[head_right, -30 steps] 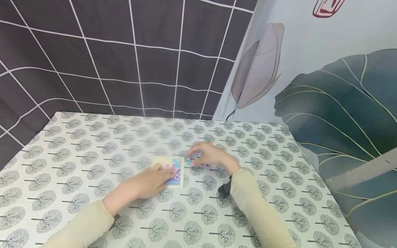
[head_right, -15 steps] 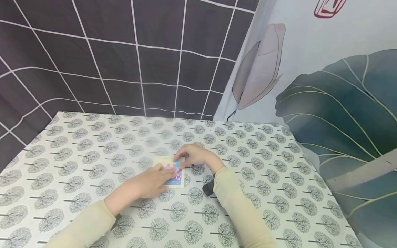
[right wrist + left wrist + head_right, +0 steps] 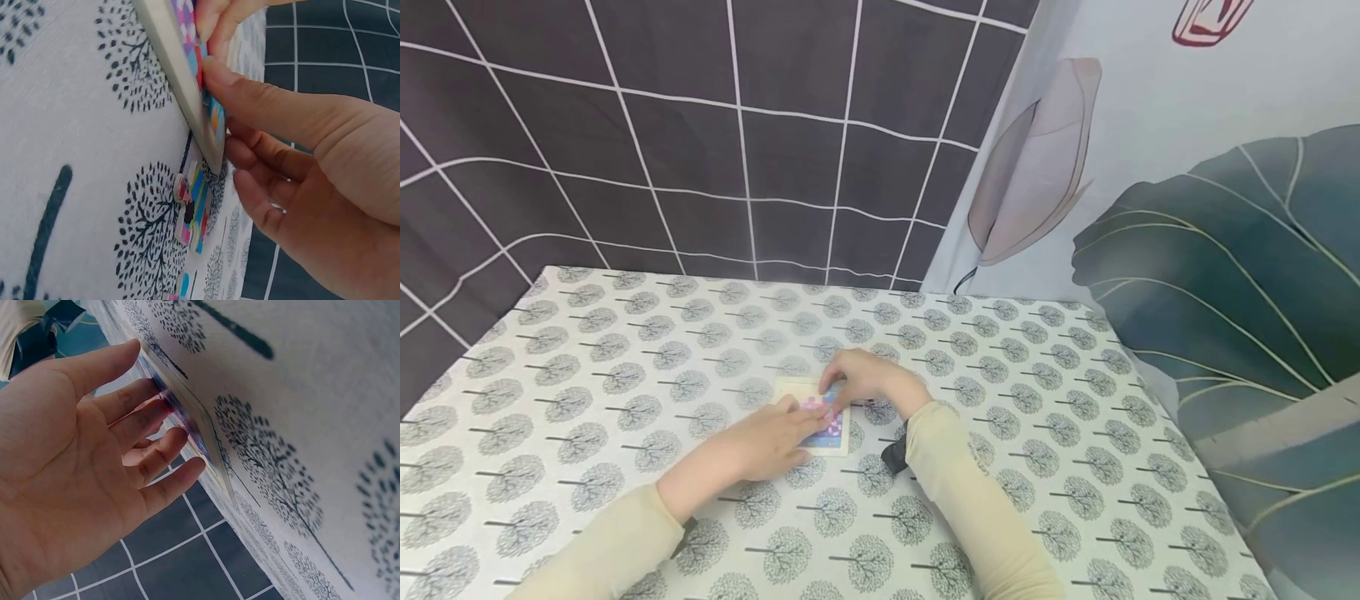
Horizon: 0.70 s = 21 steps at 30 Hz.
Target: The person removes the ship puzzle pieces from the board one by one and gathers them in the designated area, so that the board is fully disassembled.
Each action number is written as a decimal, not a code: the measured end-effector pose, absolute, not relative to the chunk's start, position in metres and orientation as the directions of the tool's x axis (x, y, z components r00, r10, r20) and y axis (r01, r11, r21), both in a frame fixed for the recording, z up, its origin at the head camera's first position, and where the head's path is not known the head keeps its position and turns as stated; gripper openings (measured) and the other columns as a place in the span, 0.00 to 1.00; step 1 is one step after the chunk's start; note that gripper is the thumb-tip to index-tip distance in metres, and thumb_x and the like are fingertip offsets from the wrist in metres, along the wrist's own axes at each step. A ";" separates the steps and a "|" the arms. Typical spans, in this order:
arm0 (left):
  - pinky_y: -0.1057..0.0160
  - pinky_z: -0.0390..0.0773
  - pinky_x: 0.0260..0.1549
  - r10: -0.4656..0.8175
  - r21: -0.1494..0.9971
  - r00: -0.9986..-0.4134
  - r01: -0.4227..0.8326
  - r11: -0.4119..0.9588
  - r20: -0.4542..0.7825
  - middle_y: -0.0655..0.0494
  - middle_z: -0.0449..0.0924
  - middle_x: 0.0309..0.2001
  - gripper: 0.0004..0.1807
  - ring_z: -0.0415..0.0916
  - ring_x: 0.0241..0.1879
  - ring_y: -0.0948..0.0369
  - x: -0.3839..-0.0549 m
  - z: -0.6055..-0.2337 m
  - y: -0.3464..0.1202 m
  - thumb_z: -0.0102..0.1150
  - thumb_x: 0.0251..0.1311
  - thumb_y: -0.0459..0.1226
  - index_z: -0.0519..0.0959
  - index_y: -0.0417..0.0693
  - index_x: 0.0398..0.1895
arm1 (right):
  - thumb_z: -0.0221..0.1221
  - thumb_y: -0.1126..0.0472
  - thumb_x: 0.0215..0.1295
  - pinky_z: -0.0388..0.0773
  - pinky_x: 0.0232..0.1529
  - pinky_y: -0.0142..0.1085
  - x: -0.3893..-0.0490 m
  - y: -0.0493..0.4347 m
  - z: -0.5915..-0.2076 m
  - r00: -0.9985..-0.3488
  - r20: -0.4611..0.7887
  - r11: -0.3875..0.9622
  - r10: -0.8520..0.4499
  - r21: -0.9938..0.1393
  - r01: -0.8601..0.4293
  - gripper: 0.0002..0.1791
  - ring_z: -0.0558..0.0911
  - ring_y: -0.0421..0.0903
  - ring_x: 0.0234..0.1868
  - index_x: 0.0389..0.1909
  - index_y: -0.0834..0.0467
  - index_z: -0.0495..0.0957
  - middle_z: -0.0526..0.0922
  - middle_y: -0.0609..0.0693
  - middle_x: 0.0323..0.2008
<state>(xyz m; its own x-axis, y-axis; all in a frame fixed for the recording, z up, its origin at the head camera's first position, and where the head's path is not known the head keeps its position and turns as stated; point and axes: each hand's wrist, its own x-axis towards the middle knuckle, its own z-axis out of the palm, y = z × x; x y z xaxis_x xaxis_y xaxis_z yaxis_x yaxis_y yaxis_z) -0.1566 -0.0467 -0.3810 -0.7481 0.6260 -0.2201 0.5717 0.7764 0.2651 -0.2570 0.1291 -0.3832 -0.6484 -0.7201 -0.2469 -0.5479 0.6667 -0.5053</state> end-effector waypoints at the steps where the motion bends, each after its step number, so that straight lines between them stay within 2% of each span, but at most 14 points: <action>1: 0.56 0.73 0.53 0.625 0.265 -0.748 0.571 0.777 -0.223 0.57 0.59 0.69 0.30 0.65 0.50 0.56 -0.157 -0.381 -0.047 0.53 0.63 0.45 0.64 0.48 0.67 | 0.70 0.63 0.46 0.73 0.50 0.33 -0.257 0.129 -0.383 -0.651 -0.248 0.670 -0.717 -0.503 -0.546 0.13 0.75 0.40 0.41 0.35 0.53 0.83 0.79 0.44 0.38; 5: 0.56 0.73 0.53 0.616 0.247 -0.753 0.567 0.785 -0.229 0.59 0.59 0.69 0.30 0.64 0.50 0.57 -0.157 -0.382 -0.047 0.53 0.63 0.45 0.62 0.49 0.68 | 0.69 0.64 0.45 0.74 0.49 0.33 -0.257 0.126 -0.383 -0.661 -0.243 0.675 -0.709 -0.503 -0.539 0.10 0.76 0.41 0.41 0.32 0.54 0.84 0.79 0.44 0.37; 8: 0.55 0.71 0.56 0.621 0.204 -0.753 0.587 0.783 -0.217 0.58 0.59 0.70 0.31 0.65 0.53 0.56 -0.155 -0.383 -0.048 0.52 0.63 0.46 0.63 0.48 0.68 | 0.69 0.64 0.46 0.74 0.49 0.33 -0.258 0.124 -0.384 -0.662 -0.234 0.673 -0.712 -0.497 -0.548 0.09 0.76 0.41 0.41 0.31 0.53 0.83 0.79 0.44 0.36; 12: 0.52 0.62 0.65 0.645 0.143 -0.741 0.629 0.764 -0.185 0.54 0.59 0.69 0.31 0.61 0.64 0.52 -0.146 -0.383 -0.055 0.51 0.64 0.48 0.63 0.46 0.67 | 0.70 0.63 0.46 0.74 0.51 0.34 -0.258 0.123 -0.387 -0.661 -0.211 0.664 -0.720 -0.487 -0.567 0.09 0.76 0.41 0.42 0.31 0.53 0.82 0.79 0.44 0.37; 15: 0.51 0.60 0.66 0.661 0.142 -0.736 0.645 0.751 -0.149 0.52 0.61 0.68 0.30 0.60 0.66 0.51 -0.137 -0.385 -0.062 0.51 0.64 0.47 0.65 0.44 0.66 | 0.69 0.63 0.46 0.74 0.52 0.35 -0.255 0.124 -0.387 -0.666 -0.182 0.657 -0.723 -0.478 -0.583 0.09 0.76 0.41 0.43 0.30 0.52 0.83 0.80 0.44 0.38; 21: 0.51 0.59 0.67 0.677 0.171 -0.732 0.659 0.732 -0.078 0.48 0.61 0.68 0.30 0.61 0.65 0.51 -0.124 -0.393 -0.077 0.53 0.62 0.45 0.66 0.41 0.65 | 0.68 0.63 0.48 0.75 0.45 0.34 -0.248 0.131 -0.388 -0.669 -0.104 0.633 -0.736 -0.458 -0.624 0.10 0.77 0.41 0.38 0.33 0.52 0.82 0.81 0.45 0.38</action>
<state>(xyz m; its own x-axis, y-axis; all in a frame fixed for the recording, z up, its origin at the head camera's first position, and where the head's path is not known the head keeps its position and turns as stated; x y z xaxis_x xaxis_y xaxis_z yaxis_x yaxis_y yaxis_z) -0.1239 -0.0772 -0.3928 -0.7316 0.6772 -0.0778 0.6595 0.7321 0.1708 -0.2480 0.1310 -0.3880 -0.6689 -0.7360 -0.1044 -0.6245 0.6325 -0.4582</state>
